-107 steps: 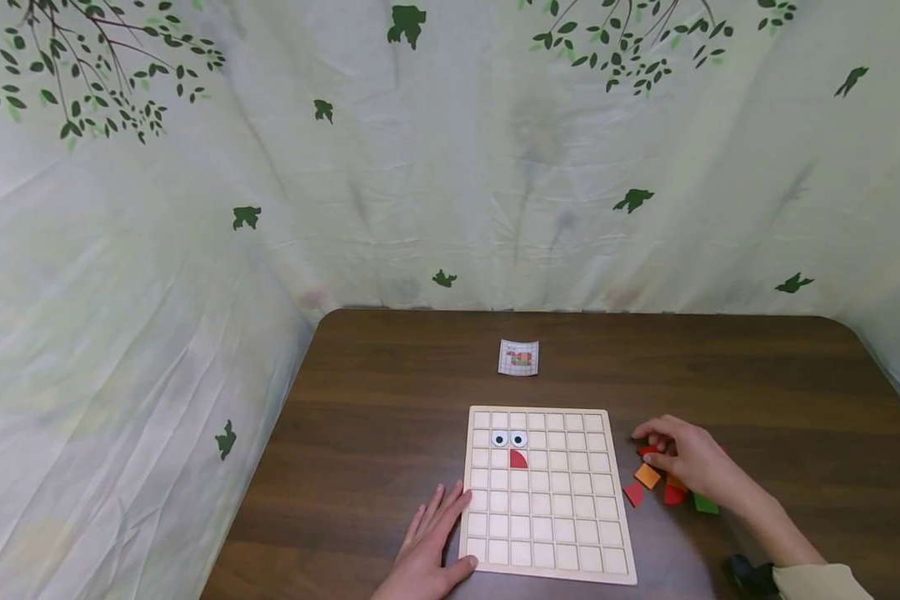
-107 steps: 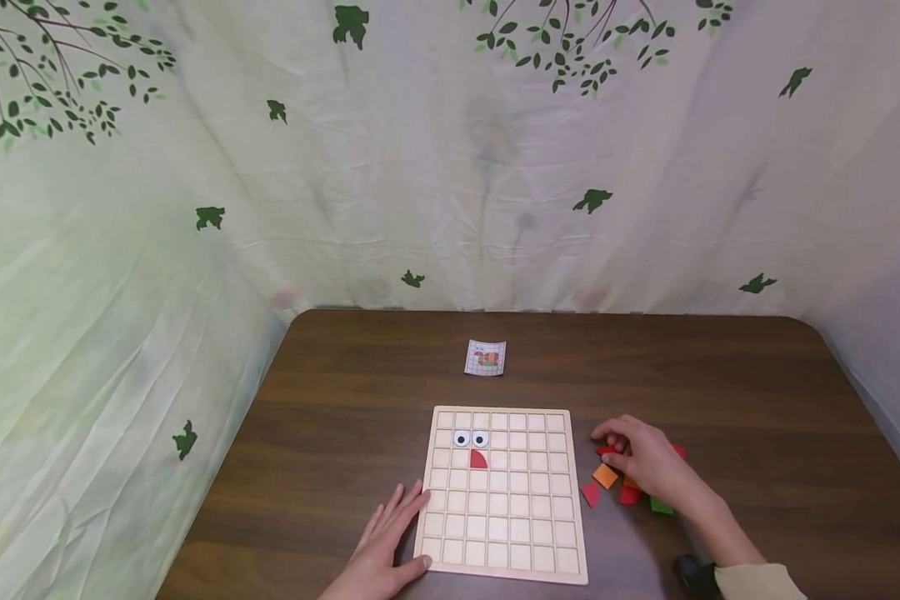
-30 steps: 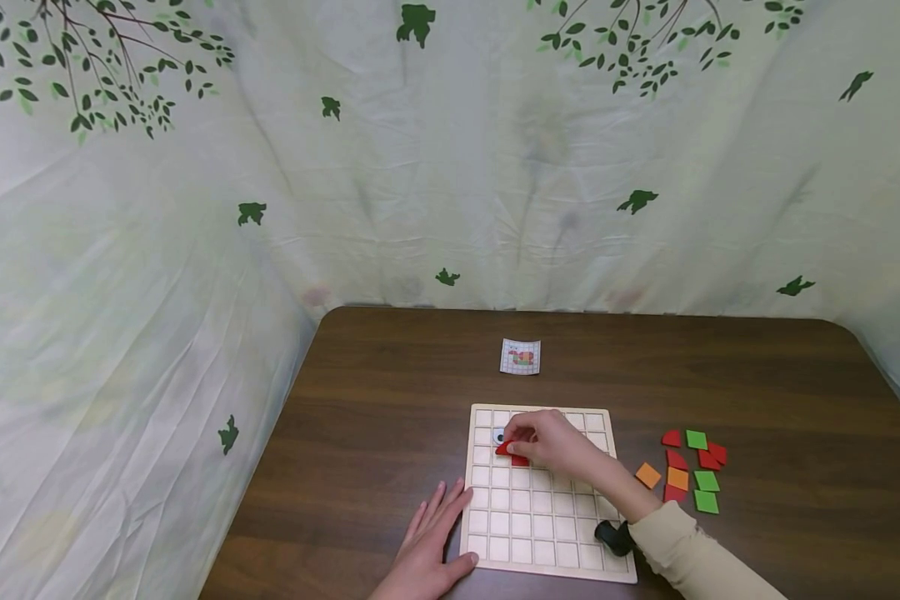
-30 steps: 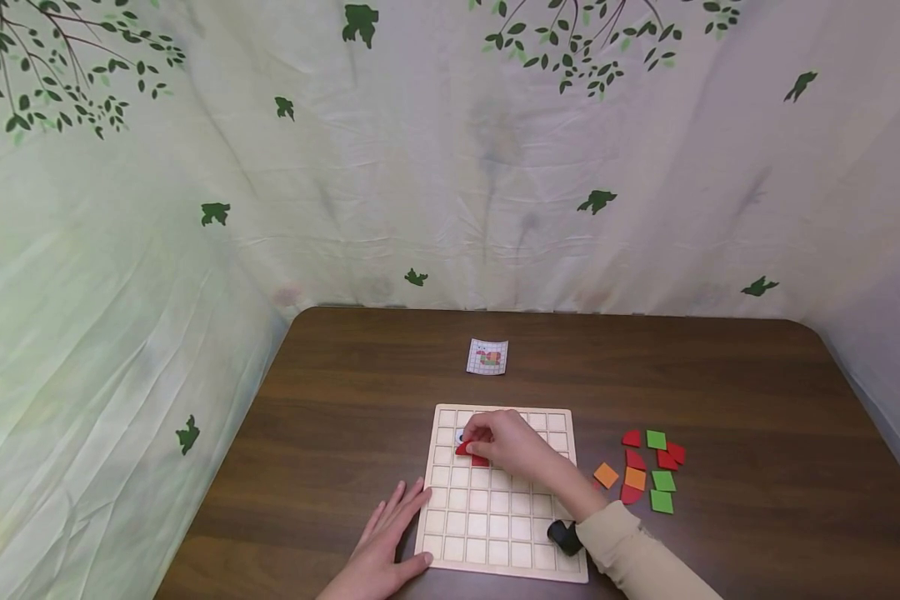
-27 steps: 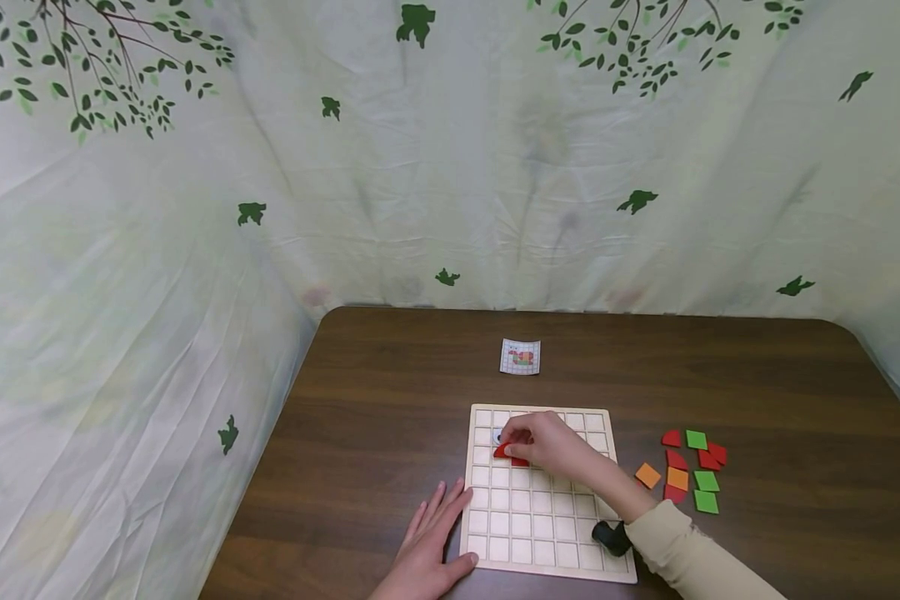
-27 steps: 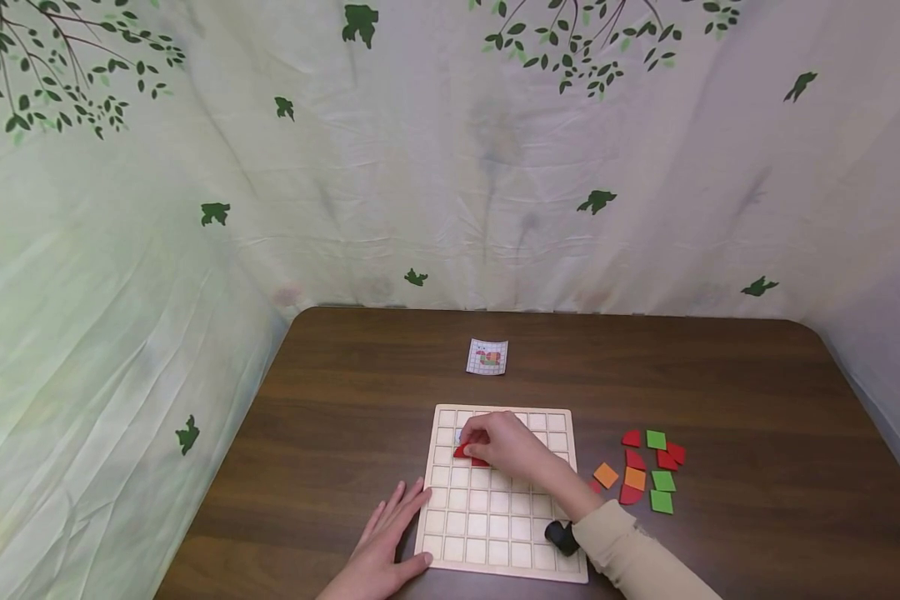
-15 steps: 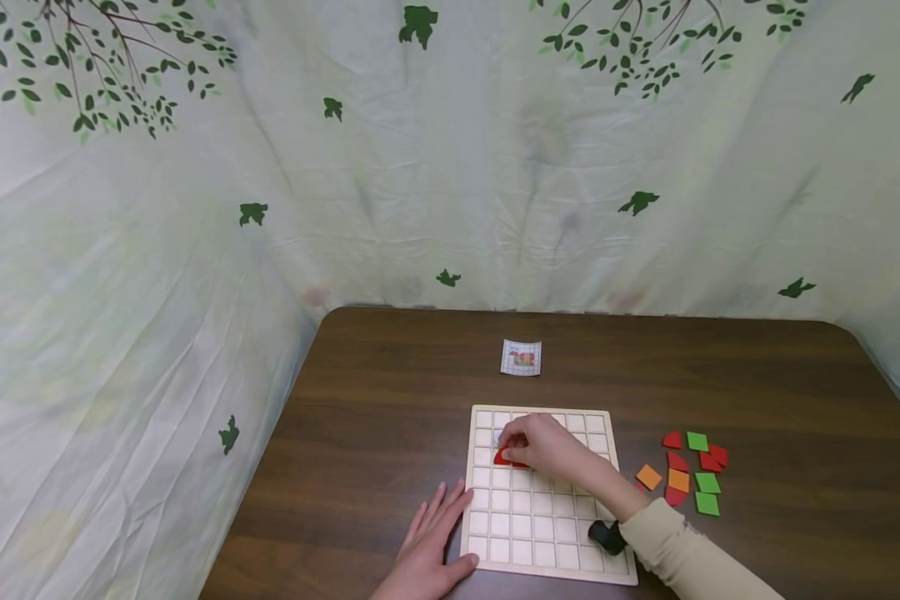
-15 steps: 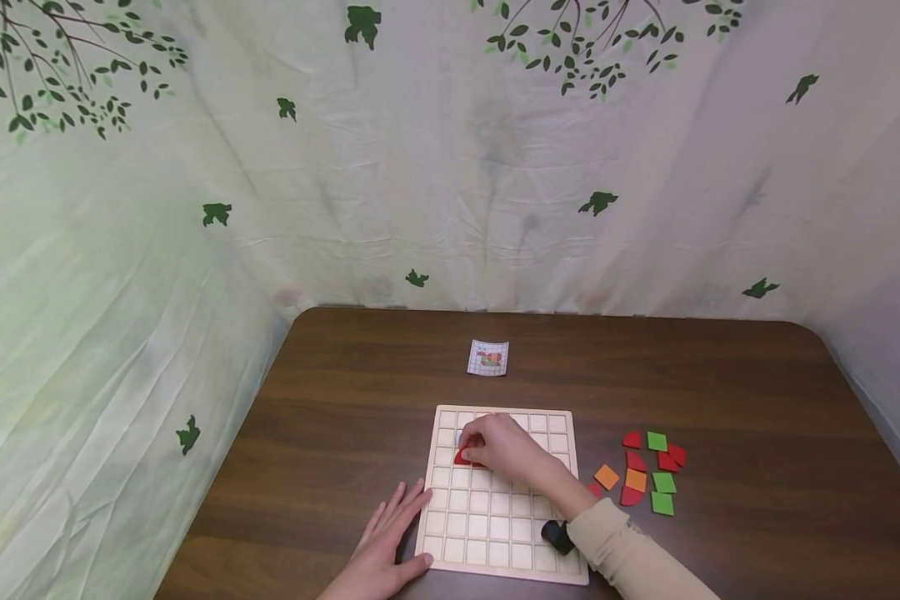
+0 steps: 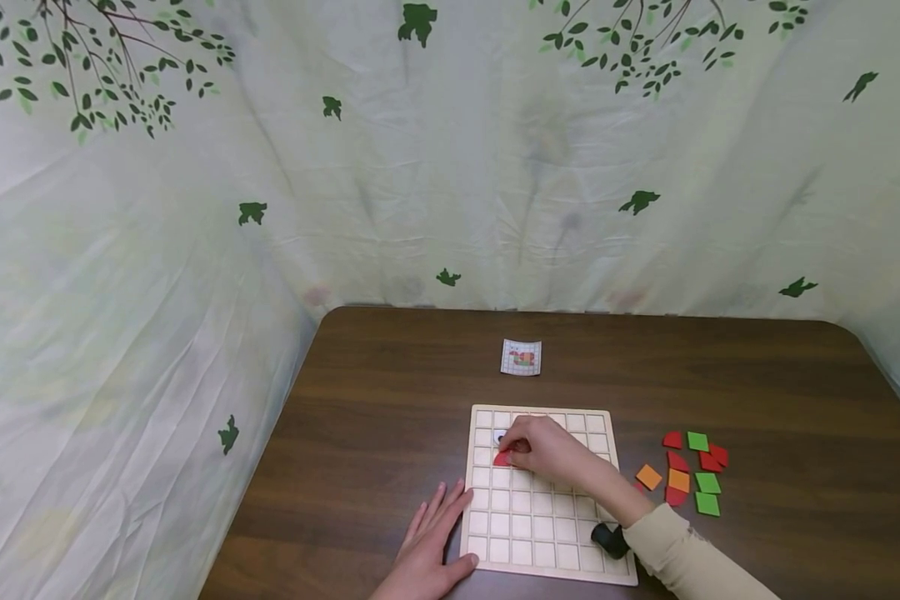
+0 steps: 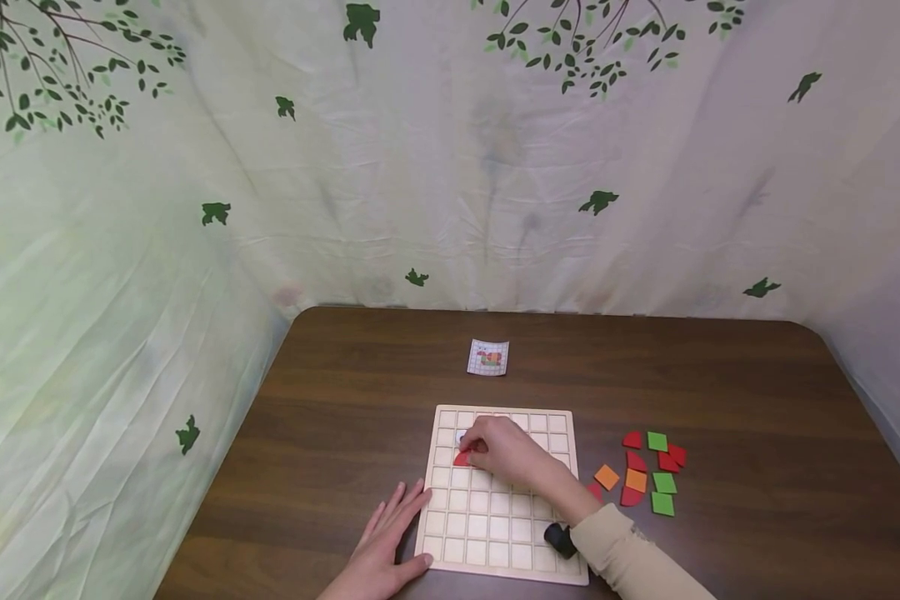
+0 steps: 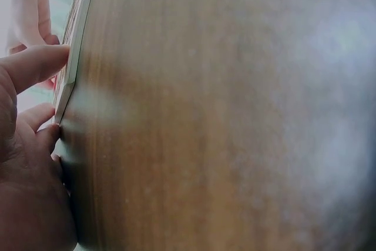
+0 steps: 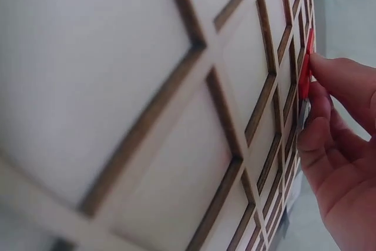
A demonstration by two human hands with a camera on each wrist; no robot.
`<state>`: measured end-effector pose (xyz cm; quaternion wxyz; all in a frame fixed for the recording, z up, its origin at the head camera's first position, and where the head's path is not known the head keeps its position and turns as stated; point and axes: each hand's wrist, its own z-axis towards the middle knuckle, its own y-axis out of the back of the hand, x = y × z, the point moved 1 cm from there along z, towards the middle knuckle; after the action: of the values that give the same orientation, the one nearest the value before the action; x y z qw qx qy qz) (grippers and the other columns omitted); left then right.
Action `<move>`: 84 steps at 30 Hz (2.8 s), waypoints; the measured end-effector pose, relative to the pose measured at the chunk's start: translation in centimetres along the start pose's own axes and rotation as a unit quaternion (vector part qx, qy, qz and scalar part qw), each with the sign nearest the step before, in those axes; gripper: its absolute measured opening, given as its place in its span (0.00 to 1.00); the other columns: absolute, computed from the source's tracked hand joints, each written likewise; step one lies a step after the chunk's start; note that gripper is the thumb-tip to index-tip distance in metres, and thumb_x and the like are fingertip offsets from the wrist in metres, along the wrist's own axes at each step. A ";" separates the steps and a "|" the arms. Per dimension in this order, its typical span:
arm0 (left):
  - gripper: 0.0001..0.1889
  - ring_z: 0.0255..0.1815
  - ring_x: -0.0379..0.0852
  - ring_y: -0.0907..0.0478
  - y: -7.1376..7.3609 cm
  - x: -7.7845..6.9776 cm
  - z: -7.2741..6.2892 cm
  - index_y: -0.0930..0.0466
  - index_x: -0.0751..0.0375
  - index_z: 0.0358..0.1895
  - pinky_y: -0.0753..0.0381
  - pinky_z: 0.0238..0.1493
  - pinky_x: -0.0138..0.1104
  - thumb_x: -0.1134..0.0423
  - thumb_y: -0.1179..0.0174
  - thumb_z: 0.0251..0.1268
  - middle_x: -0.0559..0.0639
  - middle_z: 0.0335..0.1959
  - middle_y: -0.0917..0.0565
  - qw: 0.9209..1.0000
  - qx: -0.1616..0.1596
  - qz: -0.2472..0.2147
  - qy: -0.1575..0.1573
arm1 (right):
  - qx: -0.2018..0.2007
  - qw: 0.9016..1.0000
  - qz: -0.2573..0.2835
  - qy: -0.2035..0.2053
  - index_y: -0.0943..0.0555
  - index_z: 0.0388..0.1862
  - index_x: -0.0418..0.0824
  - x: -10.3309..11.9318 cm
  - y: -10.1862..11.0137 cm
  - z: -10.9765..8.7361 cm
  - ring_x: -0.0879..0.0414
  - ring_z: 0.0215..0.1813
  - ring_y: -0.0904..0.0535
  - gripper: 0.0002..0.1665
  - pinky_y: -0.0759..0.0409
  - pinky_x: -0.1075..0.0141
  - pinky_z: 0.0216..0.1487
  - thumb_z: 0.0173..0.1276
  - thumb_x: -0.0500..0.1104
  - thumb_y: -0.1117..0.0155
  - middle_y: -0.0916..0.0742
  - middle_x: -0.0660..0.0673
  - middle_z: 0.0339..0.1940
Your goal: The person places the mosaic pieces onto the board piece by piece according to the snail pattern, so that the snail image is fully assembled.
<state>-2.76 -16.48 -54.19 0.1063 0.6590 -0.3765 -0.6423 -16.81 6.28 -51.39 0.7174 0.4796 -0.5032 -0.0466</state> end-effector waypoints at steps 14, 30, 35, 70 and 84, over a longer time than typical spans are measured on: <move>0.42 0.79 0.57 0.59 0.1 -0.4 0.1 0.41 0.47 0.77 0.65 0.68 0.56 0.55 0.34 0.58 0.45 0.79 0.46 1.000 -0.001 -0.006 0.001 | -0.031 0.998 0.028 -0.049 0.14 0.47 0.45 -0.6 2.1 -4.0 0.62 0.32 0.27 0.14 0.26 0.66 0.34 0.63 0.35 0.31 0.19 0.58 0.33; 0.42 0.80 0.53 0.60 -0.3 0.1 0.0 0.42 0.45 0.77 0.66 0.69 0.51 0.55 0.34 0.58 0.41 0.79 0.47 1.000 0.005 -0.005 0.023 | -0.081 0.990 0.021 -0.116 0.14 0.47 0.49 -2.4 3.7 -9.6 0.60 0.36 0.25 0.16 0.22 0.66 0.36 0.61 0.35 0.29 0.17 0.56 0.39; 0.42 0.80 0.53 0.60 -0.3 0.1 0.1 0.43 0.45 0.77 0.66 0.69 0.53 0.55 0.34 0.58 0.41 0.79 0.47 1.000 0.008 -0.003 0.028 | -0.111 0.986 -0.026 -0.123 0.14 0.47 0.50 -3.3 4.6 -11.0 0.55 0.50 0.22 0.18 0.20 0.56 0.47 0.59 0.36 0.27 0.15 0.57 0.47; 0.42 0.79 0.55 0.60 -0.4 0.1 0.2 0.42 0.46 0.77 0.67 0.68 0.52 0.55 0.34 0.57 0.43 0.79 0.47 1.000 0.006 0.004 0.021 | -0.079 0.988 -0.080 -0.110 0.15 0.46 0.47 -7.4 7.0 -14.4 0.61 0.42 0.22 0.18 0.21 0.61 0.43 0.55 0.38 0.24 0.18 0.58 0.42; 0.41 0.79 0.58 0.59 -0.1 -0.3 0.2 0.41 0.47 0.76 0.65 0.68 0.58 0.55 0.34 0.58 0.45 0.79 0.46 1.000 0.000 -0.001 0.007 | -0.095 0.982 -0.085 -0.137 0.15 0.43 0.50 -7.5 7.6 -13.5 0.60 0.40 0.21 0.17 0.20 0.59 0.41 0.56 0.35 0.25 0.16 0.58 0.39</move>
<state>-2.88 -16.17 -54.05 0.1087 0.6636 -0.3750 -0.6381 -13.25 23.16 -51.29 0.6776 0.4391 -0.5472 -0.2206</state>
